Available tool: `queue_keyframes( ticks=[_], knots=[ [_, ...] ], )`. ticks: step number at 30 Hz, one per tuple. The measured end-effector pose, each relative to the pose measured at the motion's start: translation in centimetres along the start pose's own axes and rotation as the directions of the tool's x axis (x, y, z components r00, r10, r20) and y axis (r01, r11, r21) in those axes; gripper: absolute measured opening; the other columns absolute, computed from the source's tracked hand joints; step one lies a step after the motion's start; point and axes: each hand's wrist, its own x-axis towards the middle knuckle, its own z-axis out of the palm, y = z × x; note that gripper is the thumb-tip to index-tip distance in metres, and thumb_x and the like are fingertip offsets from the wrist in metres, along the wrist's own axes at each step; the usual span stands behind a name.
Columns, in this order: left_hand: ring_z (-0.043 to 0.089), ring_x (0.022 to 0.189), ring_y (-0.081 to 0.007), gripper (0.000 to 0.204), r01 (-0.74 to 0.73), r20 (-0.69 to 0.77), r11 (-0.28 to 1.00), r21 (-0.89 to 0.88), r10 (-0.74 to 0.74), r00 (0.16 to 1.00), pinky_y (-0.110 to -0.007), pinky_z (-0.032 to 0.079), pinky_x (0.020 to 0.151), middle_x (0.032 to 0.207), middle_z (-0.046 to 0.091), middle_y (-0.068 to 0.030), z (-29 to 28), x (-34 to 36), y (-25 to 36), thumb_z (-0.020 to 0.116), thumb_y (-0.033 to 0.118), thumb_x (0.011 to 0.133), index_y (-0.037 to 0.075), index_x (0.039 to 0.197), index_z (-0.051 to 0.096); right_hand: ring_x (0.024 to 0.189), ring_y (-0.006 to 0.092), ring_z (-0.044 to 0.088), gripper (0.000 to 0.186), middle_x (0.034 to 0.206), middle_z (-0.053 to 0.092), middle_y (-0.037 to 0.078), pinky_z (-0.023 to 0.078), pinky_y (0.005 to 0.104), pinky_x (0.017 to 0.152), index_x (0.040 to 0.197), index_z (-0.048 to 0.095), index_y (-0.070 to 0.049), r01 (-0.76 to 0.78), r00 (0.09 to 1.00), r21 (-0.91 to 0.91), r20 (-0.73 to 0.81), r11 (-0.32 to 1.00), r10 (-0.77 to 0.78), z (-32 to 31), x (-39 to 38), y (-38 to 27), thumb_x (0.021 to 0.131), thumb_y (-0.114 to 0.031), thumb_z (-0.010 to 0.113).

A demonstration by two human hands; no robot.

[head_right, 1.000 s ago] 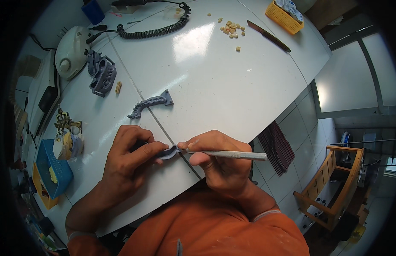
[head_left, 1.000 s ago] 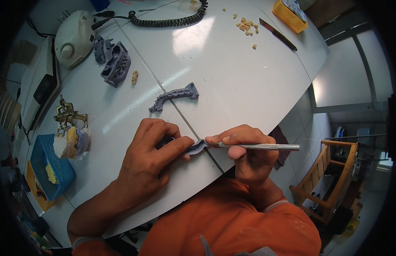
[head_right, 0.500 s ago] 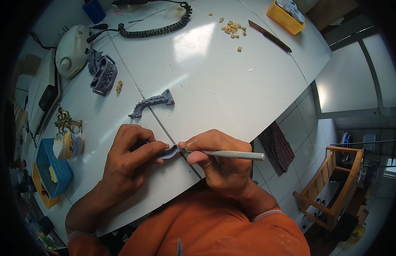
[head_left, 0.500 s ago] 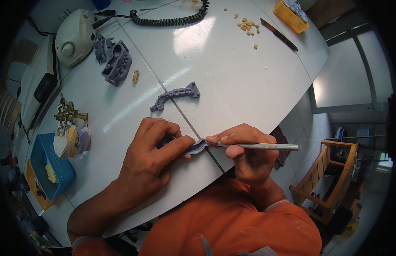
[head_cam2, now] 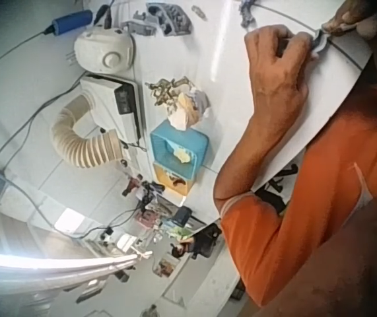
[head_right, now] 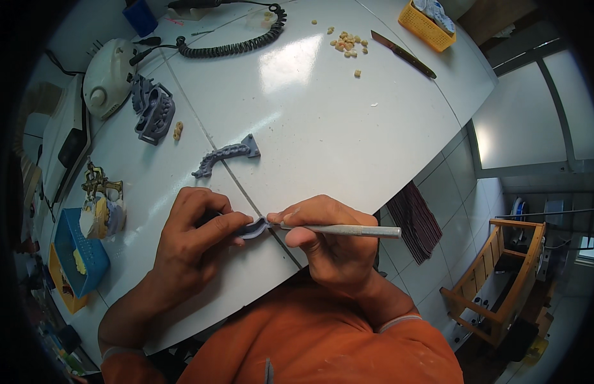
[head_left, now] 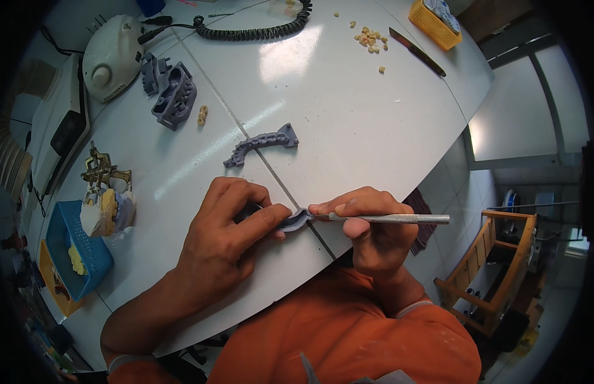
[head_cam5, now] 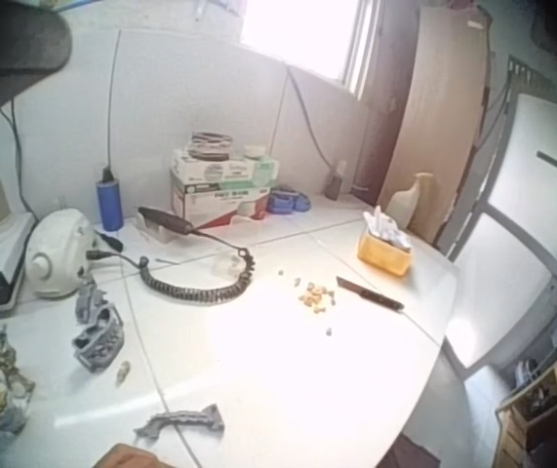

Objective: Manually detailing and trimming a dental arch model using a carving tool.

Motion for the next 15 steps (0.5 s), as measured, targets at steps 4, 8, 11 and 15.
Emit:
queue_keyframes(
  ticks=[4,8,11,15],
  knots=[
    [0.06,0.105,-0.0307,0.038,-0.003,-0.002,1.0,0.001,0.003,1.0,-0.042,0.051,0.089,0.109,0.064,-0.0084,0.0,0.0,0.0,0.087,-0.001,0.08,0.009,0.117,0.081,0.092,0.0273,0.083,0.028,0.096,0.081,0.02,0.067,0.0342,0.079,0.108,0.073,0.005,0.019,0.999,-0.042,0.03,0.999,-0.018,-0.2,0.1,0.0,0.103,-0.022,0.078],
    [0.06,0.105,-0.0309,0.036,-0.001,0.004,1.0,0.001,0.001,1.0,-0.042,0.051,0.09,0.109,0.064,-0.0087,-0.1,0.0,0.0,0.086,0.0,0.082,0.009,0.116,0.081,0.094,0.0292,0.083,0.025,0.101,0.081,0.022,0.068,0.0356,0.081,0.11,0.074,0.004,0.054,0.995,-0.051,0.088,0.997,-0.049,-0.6,0.2,0.1,0.101,-0.019,0.08],
    [0.06,0.106,-0.031,0.035,-0.004,0.01,1.0,0.0,0.004,1.0,-0.042,0.051,0.091,0.109,0.064,-0.0088,-0.1,0.1,0.0,0.086,0.0,0.082,0.008,0.117,0.081,0.098,0.0338,0.083,0.03,0.102,0.081,0.024,0.07,0.0401,0.084,0.108,0.075,0.002,0.075,0.986,-0.089,0.157,0.993,-0.06,-1.2,0.4,-0.4,0.101,-0.027,0.077],
    [0.06,0.106,-0.0304,0.035,-0.01,0.021,1.0,-0.004,0.01,1.0,-0.042,0.051,0.09,0.11,0.063,-0.0088,-0.2,0.1,0.0,0.085,0.0,0.083,0.008,0.117,0.081,0.104,0.0354,0.083,0.027,0.108,0.081,0.025,0.07,0.0411,0.088,0.105,0.079,0.001,0.066,0.977,-0.074,0.209,0.995,-0.049,-2.1,0.4,-0.6,0.097,-0.024,0.08]
  ],
)
